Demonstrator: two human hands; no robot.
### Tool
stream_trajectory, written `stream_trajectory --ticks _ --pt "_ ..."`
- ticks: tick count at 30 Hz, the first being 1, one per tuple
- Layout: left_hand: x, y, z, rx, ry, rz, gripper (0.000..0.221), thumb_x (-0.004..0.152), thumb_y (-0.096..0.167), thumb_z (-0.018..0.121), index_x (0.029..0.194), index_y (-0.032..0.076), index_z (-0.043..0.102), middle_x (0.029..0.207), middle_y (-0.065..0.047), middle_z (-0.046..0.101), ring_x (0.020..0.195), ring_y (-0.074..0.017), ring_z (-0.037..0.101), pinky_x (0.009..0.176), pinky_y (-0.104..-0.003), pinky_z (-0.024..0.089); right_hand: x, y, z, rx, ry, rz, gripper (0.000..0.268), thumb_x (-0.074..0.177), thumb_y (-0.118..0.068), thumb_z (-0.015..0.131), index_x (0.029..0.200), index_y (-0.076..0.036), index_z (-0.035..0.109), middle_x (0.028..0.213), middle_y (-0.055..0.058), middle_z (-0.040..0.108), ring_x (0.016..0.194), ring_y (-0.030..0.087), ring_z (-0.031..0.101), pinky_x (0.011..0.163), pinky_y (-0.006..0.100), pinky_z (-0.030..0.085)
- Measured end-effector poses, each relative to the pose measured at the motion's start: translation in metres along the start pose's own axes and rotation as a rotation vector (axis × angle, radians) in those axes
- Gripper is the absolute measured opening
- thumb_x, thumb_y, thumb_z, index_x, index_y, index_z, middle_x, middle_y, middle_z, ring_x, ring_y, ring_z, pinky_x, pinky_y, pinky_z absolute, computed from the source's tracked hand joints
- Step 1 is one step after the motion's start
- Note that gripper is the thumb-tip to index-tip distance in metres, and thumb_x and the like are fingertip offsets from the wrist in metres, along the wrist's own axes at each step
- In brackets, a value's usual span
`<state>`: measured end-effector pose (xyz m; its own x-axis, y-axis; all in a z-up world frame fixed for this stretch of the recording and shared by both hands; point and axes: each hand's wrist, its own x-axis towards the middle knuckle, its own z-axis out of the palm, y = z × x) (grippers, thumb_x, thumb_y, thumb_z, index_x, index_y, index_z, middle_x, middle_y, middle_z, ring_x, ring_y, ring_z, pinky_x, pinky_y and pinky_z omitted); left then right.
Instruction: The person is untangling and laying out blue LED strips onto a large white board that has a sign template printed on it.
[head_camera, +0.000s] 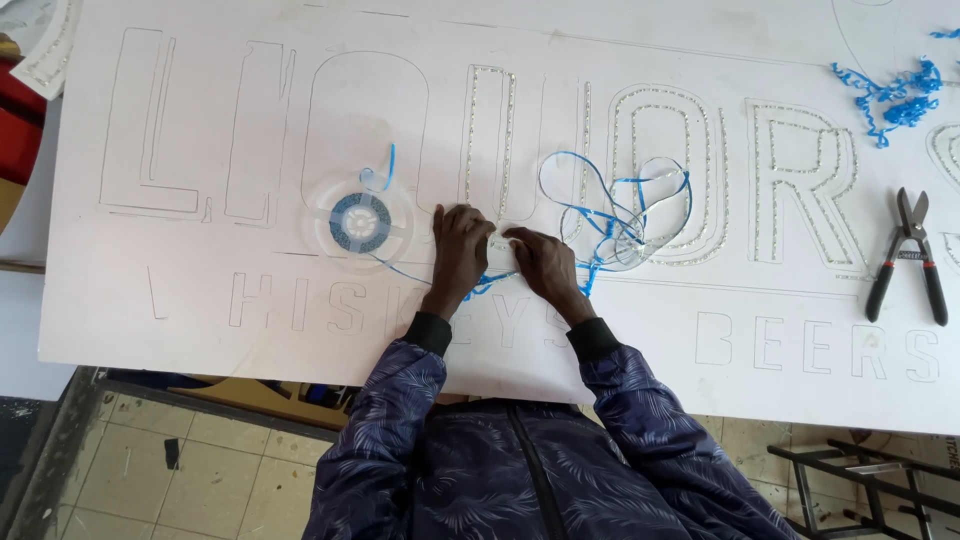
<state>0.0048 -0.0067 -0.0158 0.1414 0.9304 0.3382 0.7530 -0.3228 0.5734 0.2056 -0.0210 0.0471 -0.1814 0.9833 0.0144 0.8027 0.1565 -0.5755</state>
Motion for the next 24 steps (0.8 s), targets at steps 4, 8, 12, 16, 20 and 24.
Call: stream_trajectory --ticks 4,8,12,16,20,24 --pt "-0.008 0.011 -0.013 0.076 0.020 0.092 0.017 0.109 0.013 0.069 0.120 0.021 0.080 0.132 0.003 0.063 0.152 -0.0293 0.055 0.135 -0.069 0.029 0.004 0.007 0.002 0.006 0.004 0.013 0.025 0.109 -0.035 0.064 0.128 -0.037 0.080 0.085 0.008 0.079 0.089 0.041 0.080 0.085 0.060 0.065" --pt "-0.020 0.024 -0.025 0.175 0.050 0.216 0.033 0.105 0.011 0.070 0.136 0.012 0.080 0.141 -0.010 0.066 0.149 -0.0386 0.060 0.128 -0.061 0.045 0.012 0.016 -0.005 0.049 0.026 0.049 0.015 0.103 -0.031 0.070 0.114 -0.025 0.080 0.080 0.009 0.079 0.085 0.042 0.081 0.082 0.061 0.064" --pt "-0.029 0.032 -0.031 0.214 0.045 0.243 0.039 0.106 0.011 0.070 0.144 0.008 0.076 0.147 -0.014 0.065 0.152 -0.0413 0.058 0.129 -0.058 0.047 0.019 0.008 -0.016 0.083 0.011 0.053 0.014 0.103 -0.027 0.071 0.108 -0.020 0.081 0.080 0.009 0.080 0.081 0.041 0.081 0.079 0.059 0.064" --pt "-0.036 0.034 -0.029 0.222 0.019 0.227 0.045 0.111 0.013 0.064 0.155 0.008 0.068 0.155 -0.014 0.062 0.155 -0.0385 0.056 0.133 -0.057 0.042 0.031 0.004 -0.029 0.014 -0.048 0.102 0.011 0.100 -0.027 0.076 0.102 -0.018 0.082 0.082 0.008 0.081 0.081 0.040 0.081 0.078 0.058 0.063" --pt "-0.043 0.037 -0.029 0.273 -0.016 0.199 0.051 0.114 0.018 0.061 0.165 0.009 0.059 0.165 -0.015 0.057 0.161 -0.0365 0.050 0.137 -0.055 0.034 0.033 -0.004 -0.050 0.068 -0.140 0.161 0.010 0.098 -0.021 0.081 0.102 -0.011 0.082 0.086 0.013 0.083 0.081 0.041 0.082 0.082 0.057 0.061" --pt "-0.046 0.037 -0.028 0.279 -0.030 0.183 0.053 0.115 0.018 0.061 0.167 0.010 0.057 0.167 -0.014 0.056 0.163 -0.0356 0.049 0.138 -0.054 0.032 0.033 0.003 -0.047 0.092 -0.154 0.160 0.013 0.096 -0.024 0.081 0.099 -0.011 0.082 0.078 0.006 0.081 0.067 0.028 0.081 0.083 0.052 0.062"
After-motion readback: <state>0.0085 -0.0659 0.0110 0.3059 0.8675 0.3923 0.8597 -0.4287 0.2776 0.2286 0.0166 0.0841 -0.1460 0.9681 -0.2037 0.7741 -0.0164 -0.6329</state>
